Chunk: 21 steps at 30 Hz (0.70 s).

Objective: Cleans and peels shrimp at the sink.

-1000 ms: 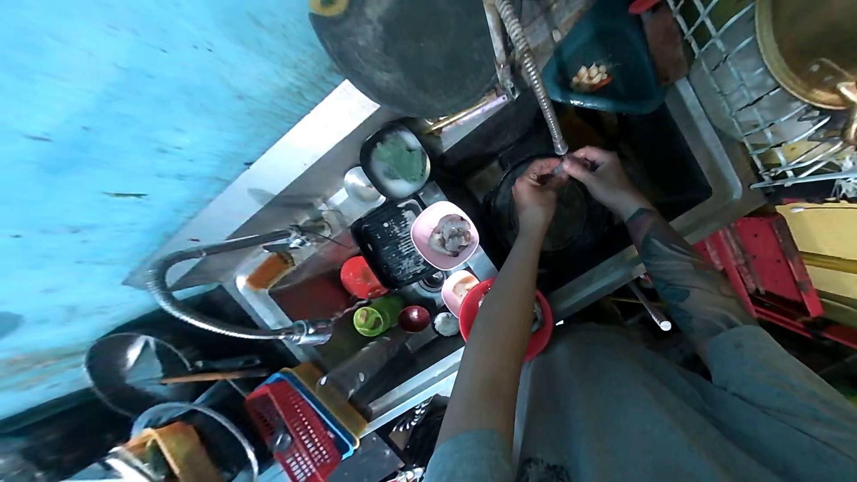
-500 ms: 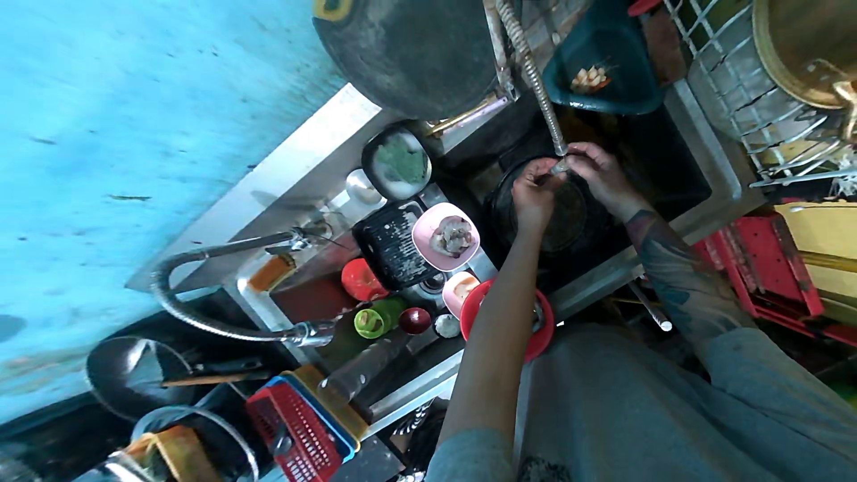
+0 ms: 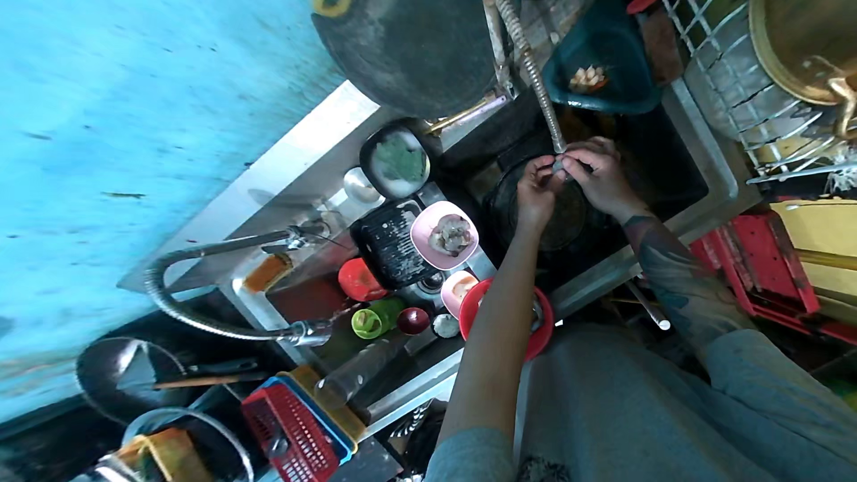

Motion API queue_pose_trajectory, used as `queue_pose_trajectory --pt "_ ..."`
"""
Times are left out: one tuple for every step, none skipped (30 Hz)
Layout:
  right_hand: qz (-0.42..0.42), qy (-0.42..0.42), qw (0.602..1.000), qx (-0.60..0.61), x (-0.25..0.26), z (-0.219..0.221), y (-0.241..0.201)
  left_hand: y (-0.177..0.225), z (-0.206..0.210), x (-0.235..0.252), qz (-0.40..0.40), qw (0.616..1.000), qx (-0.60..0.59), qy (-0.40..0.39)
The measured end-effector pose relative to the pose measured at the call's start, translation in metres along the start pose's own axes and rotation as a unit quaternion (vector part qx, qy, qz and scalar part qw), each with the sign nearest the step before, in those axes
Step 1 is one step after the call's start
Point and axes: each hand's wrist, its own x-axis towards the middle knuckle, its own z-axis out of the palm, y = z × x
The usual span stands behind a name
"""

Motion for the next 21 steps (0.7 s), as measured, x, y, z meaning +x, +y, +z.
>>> queue_pose_trajectory --pt "-0.006 -0.006 1.0 0.004 0.003 0.002 0.0 0.0 0.001 0.0 -0.02 1.0 -0.01 0.002" --pt "-0.012 -0.009 1.0 0.016 0.006 0.005 0.001 0.001 0.001 -0.001 -0.04 0.999 -0.014 0.005" --pt "-0.014 -0.015 0.999 0.028 0.01 0.008 0.003 0.002 0.001 -0.002 -0.054 0.998 -0.017 0.006" --pt "-0.008 -0.02 0.999 0.042 0.014 0.01 0.003 0.002 0.0 -0.003 -0.061 0.998 -0.019 0.007" --pt "0.006 -0.027 0.998 0.058 0.017 0.01 0.003 0.002 0.0 -0.003 -0.063 0.998 -0.023 0.008" --pt "0.032 -0.039 0.996 0.077 0.019 0.008 0.002 0.002 0.0 -0.003 -0.067 0.997 -0.029 0.007" --pt "0.058 -0.056 0.992 0.099 0.02 0.004 0.0 0.003 0.0 -0.002 -0.072 0.997 -0.039 0.009" --pt "0.09 -0.077 0.985 0.126 0.019 0.0 0.0 0.004 0.001 -0.001 -0.075 0.996 -0.049 0.011" --pt "0.113 -0.089 0.978 0.151 0.017 -0.003 0.0 0.004 0.002 -0.001 -0.075 0.996 -0.057 0.013" --pt "0.129 -0.096 0.973 0.164 0.014 -0.006 -0.001 0.005 0.003 0.001 -0.07 0.995 -0.062 0.015" --pt "0.143 -0.105 0.971 0.162 0.01 -0.009 -0.002 0.004 0.005 0.002 -0.061 0.996 -0.066 0.017" --pt "0.156 -0.108 0.969 0.158 0.006 -0.011 -0.003 0.004 0.006 0.003 -0.051 0.996 -0.067 0.019" --pt "0.162 -0.105 0.968 0.158 0.002 -0.012 -0.002 0.005 0.008 0.004 -0.043 0.997 -0.063 0.021" --pt "0.16 -0.097 0.969 0.163 -0.001 -0.012 -0.001 0.006 0.009 0.004 -0.037 0.997 -0.058 0.02" --pt "0.153 -0.085 0.971 0.165 -0.004 -0.012 0.0 0.006 0.01 0.004 -0.03 0.998 -0.055 0.018" --pt "0.141 -0.071 0.974 0.162 -0.005 -0.011 0.002 0.006 0.01 0.004 -0.024 0.998 -0.051 0.016" --pt "0.129 -0.061 0.978 0.153 -0.006 -0.01 0.003 0.005 0.011 0.004 -0.021 0.999 -0.044 0.015" --pt "0.113 -0.051 0.982 0.14 -0.005 -0.009 0.003 0.004 0.01 0.005 -0.02 0.999 -0.034 0.015" --pt "0.099 -0.042 0.986 0.129 -0.003 -0.008 0.002 0.004 0.009 0.004 -0.02 0.999 -0.026 0.016" --pt "0.085 -0.037 0.988 0.125 -0.001 -0.005 0.001 0.003 0.007 0.003 -0.021 0.999 -0.017 0.018" --pt "0.068 -0.035 0.989 0.125 0.001 -0.001 0.0 0.003 0.004 0.001 -0.025 0.999 -0.005 0.022"
